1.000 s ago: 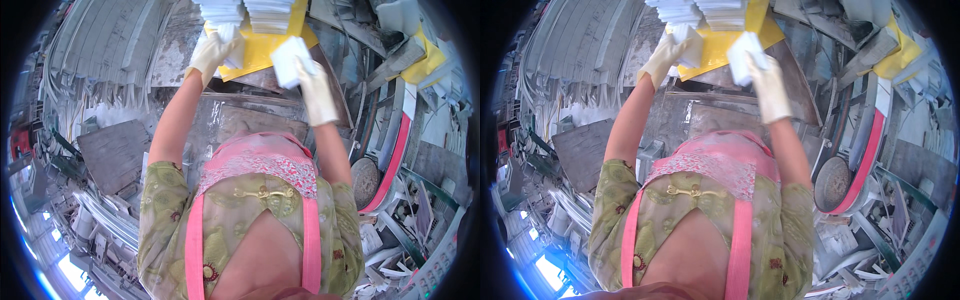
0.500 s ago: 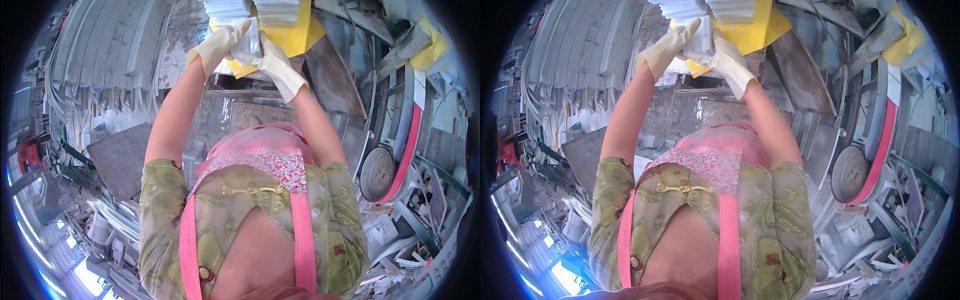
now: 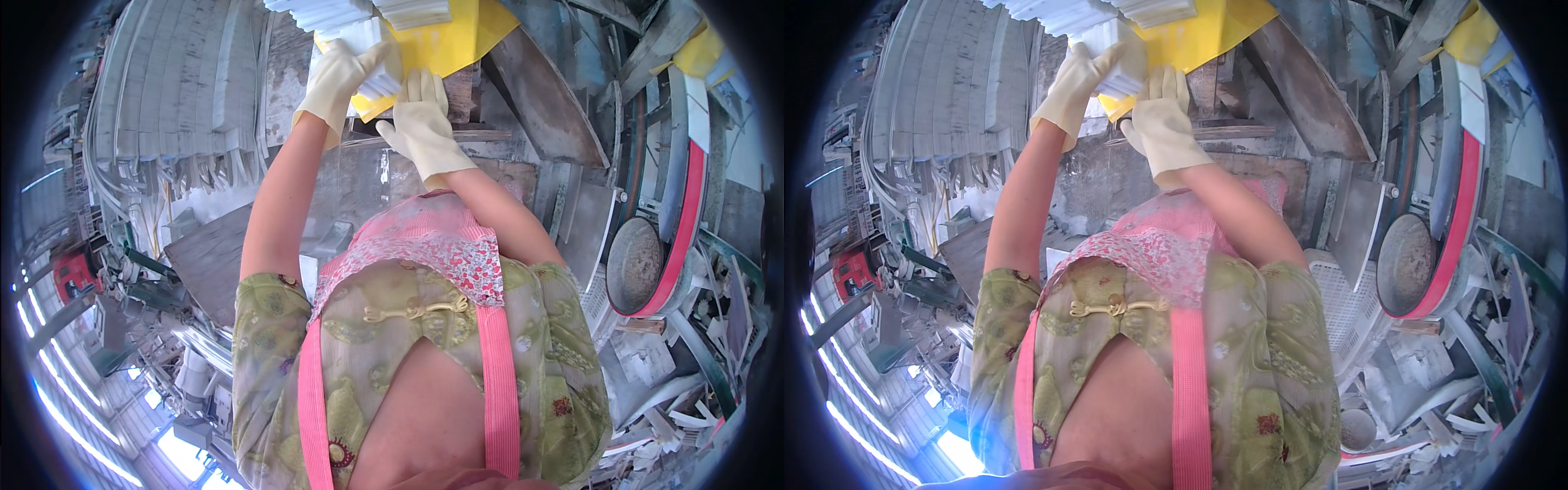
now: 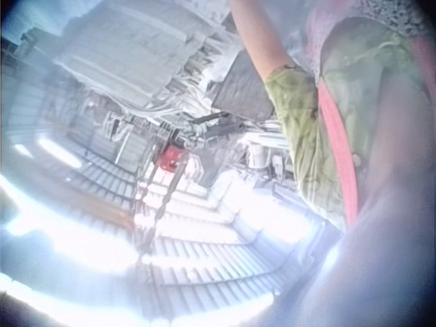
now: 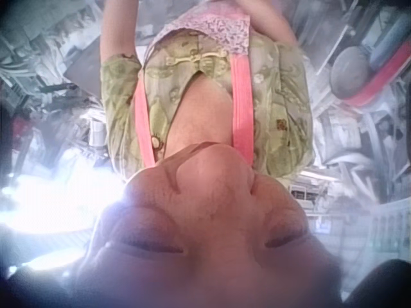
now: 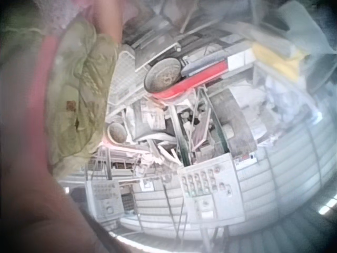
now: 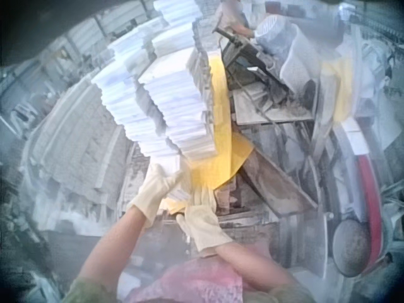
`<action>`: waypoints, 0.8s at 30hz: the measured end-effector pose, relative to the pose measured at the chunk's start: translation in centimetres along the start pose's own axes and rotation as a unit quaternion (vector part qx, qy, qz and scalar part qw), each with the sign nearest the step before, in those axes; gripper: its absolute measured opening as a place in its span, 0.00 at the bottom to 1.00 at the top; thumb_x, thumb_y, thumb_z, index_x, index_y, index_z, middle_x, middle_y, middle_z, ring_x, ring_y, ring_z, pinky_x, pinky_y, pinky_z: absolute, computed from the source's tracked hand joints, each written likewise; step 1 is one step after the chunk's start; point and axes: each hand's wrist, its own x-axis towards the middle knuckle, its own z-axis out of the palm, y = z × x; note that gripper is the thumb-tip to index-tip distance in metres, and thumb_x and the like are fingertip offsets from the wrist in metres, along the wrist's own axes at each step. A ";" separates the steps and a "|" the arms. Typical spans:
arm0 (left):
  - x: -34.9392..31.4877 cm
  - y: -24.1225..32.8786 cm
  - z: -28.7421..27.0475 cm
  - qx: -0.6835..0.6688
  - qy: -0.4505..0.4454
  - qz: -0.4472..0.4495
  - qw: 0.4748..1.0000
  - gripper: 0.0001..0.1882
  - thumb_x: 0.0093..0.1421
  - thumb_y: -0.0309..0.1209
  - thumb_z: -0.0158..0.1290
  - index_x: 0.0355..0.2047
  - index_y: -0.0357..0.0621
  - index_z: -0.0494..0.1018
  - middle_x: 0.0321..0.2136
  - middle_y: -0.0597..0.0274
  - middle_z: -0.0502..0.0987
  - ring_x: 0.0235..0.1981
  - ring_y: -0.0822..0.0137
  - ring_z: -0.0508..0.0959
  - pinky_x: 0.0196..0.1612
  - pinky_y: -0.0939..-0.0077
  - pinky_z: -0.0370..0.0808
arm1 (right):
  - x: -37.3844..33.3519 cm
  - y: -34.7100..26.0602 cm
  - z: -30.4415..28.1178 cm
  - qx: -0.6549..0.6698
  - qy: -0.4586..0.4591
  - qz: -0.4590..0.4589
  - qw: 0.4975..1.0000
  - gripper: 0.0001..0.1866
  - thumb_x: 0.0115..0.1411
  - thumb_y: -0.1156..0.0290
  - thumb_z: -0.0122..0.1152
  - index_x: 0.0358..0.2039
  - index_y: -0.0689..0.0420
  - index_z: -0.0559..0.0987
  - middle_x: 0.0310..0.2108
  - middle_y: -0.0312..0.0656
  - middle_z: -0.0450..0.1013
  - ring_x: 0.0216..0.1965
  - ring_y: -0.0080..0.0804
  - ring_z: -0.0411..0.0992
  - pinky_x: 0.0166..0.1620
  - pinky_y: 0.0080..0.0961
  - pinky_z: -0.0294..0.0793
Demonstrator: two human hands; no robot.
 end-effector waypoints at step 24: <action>-0.4 0.1 -0.4 -0.004 0.008 0.006 1.000 0.48 0.52 0.60 0.62 0.54 0.23 0.67 0.45 0.36 0.79 0.50 0.46 0.80 0.53 0.60 0.74 | 10.2 3.7 -1.9 0.209 0.119 -0.028 0.970 0.10 0.50 0.76 0.58 0.33 0.60 0.83 0.39 0.52 0.79 0.43 0.53 0.76 0.49 0.43 0.74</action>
